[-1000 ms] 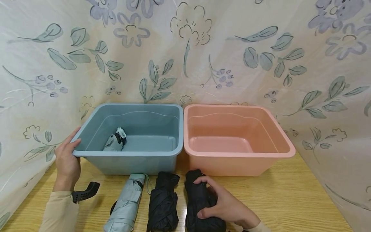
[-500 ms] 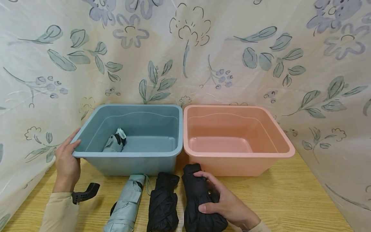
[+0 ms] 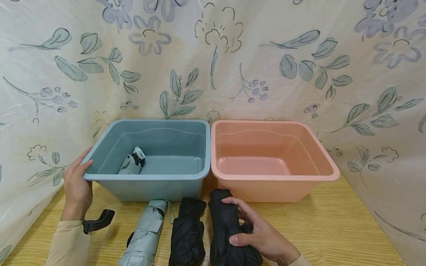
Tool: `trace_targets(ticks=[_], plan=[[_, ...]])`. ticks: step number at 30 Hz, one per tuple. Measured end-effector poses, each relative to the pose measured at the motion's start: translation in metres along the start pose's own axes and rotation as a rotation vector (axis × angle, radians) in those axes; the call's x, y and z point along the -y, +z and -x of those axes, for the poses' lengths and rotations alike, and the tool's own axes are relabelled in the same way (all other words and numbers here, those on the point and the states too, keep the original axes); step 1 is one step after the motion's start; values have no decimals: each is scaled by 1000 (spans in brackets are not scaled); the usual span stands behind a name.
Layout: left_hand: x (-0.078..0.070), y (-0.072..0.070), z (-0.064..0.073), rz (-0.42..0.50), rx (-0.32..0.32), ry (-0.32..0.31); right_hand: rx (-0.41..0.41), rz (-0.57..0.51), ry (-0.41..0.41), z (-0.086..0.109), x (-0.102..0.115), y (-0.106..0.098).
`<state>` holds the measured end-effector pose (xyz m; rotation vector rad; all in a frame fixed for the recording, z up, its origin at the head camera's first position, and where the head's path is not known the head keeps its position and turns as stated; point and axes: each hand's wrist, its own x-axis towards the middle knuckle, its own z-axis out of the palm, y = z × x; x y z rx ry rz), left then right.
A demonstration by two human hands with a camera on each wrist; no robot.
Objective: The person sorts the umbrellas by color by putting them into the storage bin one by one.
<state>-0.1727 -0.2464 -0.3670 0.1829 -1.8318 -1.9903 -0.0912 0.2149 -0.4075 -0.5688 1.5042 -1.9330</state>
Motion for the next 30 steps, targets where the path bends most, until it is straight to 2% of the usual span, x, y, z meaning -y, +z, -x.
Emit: trace_targets(ticks=[11, 17, 19, 22, 26, 30], plan=[[2, -3, 0, 6, 19, -8, 5, 97, 93, 10, 14, 21], [3, -4, 0, 9, 22, -5, -81, 217, 157, 18, 37, 39], [2, -4, 0, 8, 23, -2, -97, 275, 139, 19, 46, 44], [2, -5, 1, 26, 25, 4, -82, 248, 93, 20, 58, 49], [1, -6, 1, 46, 27, 13, -15, 190, -8, 17, 69, 51], [2, -6, 1, 38, 27, 10, -28, 321, -89, 12, 81, 49]])
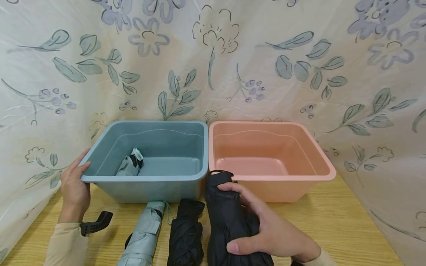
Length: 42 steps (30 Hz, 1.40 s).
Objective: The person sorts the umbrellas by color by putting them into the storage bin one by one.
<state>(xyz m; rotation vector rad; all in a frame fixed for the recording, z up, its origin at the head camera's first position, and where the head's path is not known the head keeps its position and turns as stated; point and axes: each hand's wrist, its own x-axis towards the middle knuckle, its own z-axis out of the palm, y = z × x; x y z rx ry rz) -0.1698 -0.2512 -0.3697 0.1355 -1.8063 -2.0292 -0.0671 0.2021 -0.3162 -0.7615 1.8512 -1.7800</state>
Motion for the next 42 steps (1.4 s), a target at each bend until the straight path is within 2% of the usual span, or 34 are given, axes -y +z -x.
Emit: trace_targets(ticks=[5, 12, 17, 20, 25, 29, 33, 39, 42], plan=[[0, 0, -1, -14, -5, -3, -77, 202, -33, -10, 21, -15], [0, 1, -1, -8, -14, -11, -174, 225, -12, -31, 57, -46], [0, 0, -1, -3, -12, -14, -252, 345, 71, -53, 68, -71], [0, -1, -1, -3, -8, -14, -269, 370, 132, -68, 66, -88], [0, -2, -1, -4, -9, -12, -270, 298, 194, -95, 56, -114], [1, -2, -1, -15, -10, -16, -256, 309, 252, -114, 46, -127], [2, -2, -1, -15, -9, -14, -209, 345, 306, -128, 35, -133], [2, -1, -2, -10, -13, -9, -159, 499, 337, -143, 21, -136], [1, 0, -2, -8, -14, -6, -139, 534, 368, -148, 16, -137]])
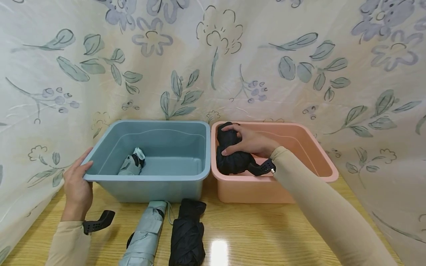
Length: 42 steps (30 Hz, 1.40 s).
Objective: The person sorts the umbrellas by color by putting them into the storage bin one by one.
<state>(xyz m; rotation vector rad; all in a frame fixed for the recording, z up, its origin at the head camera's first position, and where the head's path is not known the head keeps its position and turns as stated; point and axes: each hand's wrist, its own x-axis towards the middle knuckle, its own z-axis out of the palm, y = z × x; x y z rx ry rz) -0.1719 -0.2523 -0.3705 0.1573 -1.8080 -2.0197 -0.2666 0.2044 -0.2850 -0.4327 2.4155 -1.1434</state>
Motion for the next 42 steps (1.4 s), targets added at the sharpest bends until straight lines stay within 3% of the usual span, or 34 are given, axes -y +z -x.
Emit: trace_targets(ticks=[9, 16, 27, 42], plan=[[-2, 0, -2, -21, -7, -11, 38, 69, 23, -16, -6, 7], [-1, 0, -2, -4, -1, -5, 139, -8, 46, -25, -14, 14], [-1, 1, 0, -18, 5, -9, 197, -91, 125, -27, -19, 18], [0, -1, 0, -5, 15, 2, 253, -111, 168, -26, -19, 19]])
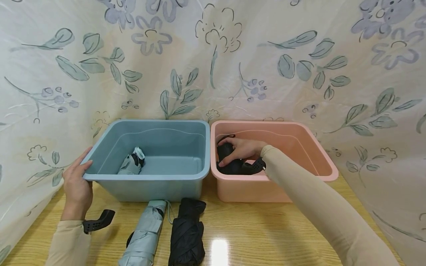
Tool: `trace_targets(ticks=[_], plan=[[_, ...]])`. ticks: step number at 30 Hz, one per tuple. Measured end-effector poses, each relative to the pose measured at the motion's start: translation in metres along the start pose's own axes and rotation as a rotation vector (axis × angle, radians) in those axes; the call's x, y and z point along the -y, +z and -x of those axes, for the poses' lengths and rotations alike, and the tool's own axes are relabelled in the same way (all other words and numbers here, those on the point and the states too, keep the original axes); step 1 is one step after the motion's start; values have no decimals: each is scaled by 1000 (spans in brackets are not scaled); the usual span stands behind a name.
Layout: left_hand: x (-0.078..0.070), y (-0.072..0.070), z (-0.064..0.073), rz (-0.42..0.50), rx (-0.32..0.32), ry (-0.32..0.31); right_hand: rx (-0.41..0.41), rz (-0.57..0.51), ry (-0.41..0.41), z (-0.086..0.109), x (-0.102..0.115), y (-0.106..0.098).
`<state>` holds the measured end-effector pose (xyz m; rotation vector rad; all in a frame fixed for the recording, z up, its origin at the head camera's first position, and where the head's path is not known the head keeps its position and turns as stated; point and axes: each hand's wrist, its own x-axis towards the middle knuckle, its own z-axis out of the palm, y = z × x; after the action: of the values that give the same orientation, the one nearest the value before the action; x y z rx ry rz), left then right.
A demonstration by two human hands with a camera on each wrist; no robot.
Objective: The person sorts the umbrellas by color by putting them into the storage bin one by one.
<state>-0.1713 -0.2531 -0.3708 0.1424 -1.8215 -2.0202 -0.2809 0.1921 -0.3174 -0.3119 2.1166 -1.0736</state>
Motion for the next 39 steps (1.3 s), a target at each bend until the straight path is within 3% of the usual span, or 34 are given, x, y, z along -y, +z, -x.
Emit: trace_targets(ticks=[7, 17, 24, 30, 39], plan=[[1, 0, 0, -2, 4, 7, -2, 73, -1, 1, 0, -3], [0, -2, -3, 8, 29, -12, 6, -31, -27, -2, -2, -6], [-1, -1, -5, 7, 21, -1, -52, -44, -53, -1, 0, -8], [0, 0, -5, -7, 5, 8, -41, -47, -82, -1, 1, -12], [0, 1, -6, -11, 16, -2, -25, -87, -137, 19, 13, -15]])
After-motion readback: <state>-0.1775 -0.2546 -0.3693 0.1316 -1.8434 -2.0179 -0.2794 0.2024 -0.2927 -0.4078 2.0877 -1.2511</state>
